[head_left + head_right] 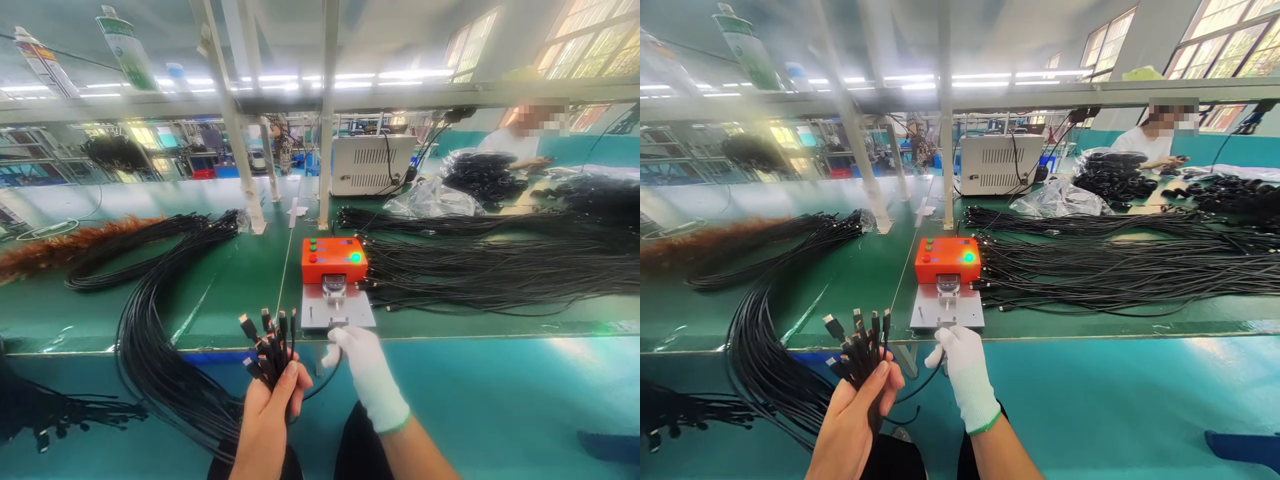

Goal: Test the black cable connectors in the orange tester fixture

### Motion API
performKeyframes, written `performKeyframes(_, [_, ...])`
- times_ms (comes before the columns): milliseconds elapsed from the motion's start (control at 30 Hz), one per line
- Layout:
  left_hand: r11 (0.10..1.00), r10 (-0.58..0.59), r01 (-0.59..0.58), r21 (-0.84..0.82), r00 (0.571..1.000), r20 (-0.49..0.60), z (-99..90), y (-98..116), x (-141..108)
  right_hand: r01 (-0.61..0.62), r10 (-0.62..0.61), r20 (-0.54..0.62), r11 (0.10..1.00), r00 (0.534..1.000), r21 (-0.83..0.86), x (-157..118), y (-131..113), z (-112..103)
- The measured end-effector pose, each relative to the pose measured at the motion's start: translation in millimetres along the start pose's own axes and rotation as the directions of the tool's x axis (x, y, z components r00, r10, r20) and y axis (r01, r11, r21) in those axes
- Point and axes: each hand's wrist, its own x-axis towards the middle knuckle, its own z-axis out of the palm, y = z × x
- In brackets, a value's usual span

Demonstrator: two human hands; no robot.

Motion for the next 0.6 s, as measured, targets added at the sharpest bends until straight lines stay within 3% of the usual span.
performKeyframes(267, [0.998, -0.063, 0.063, -0.005, 0.998, -0.005, 0.0, -1, 3, 0.099, -0.1, -0.015, 0.993, 0.995, -0.058, -11, -7, 3])
performKeyframes(400, [0.998, -0.069, 0.069, -0.002, 0.997, 0.037, 1.5, 3, 2, 0.115, -0.107, 0.077, 0.987, 0.991, -0.116, -18, -3, 0])
performKeyframes(467, [0.998, -0.067, 0.067, 0.007, 0.996, 0.065, 2.2, 5, 1, 0.115, -0.079, 0.135, 0.951, 0.988, -0.288, -24, 1, -4])
performKeyframes(500, [0.998, -0.066, 0.066, 0.009, 0.994, 0.084, 2.4, 5, 0, 0.107, -0.067, 0.108, 0.903, 0.992, -0.417, -28, 2, -6])
performKeyframes(600, [0.998, -0.057, 0.056, 0.013, 0.989, 0.133, 2.5, 2, -2, 0.087, -0.217, -0.106, 0.722, 0.97, -0.686, -42, -2, -10])
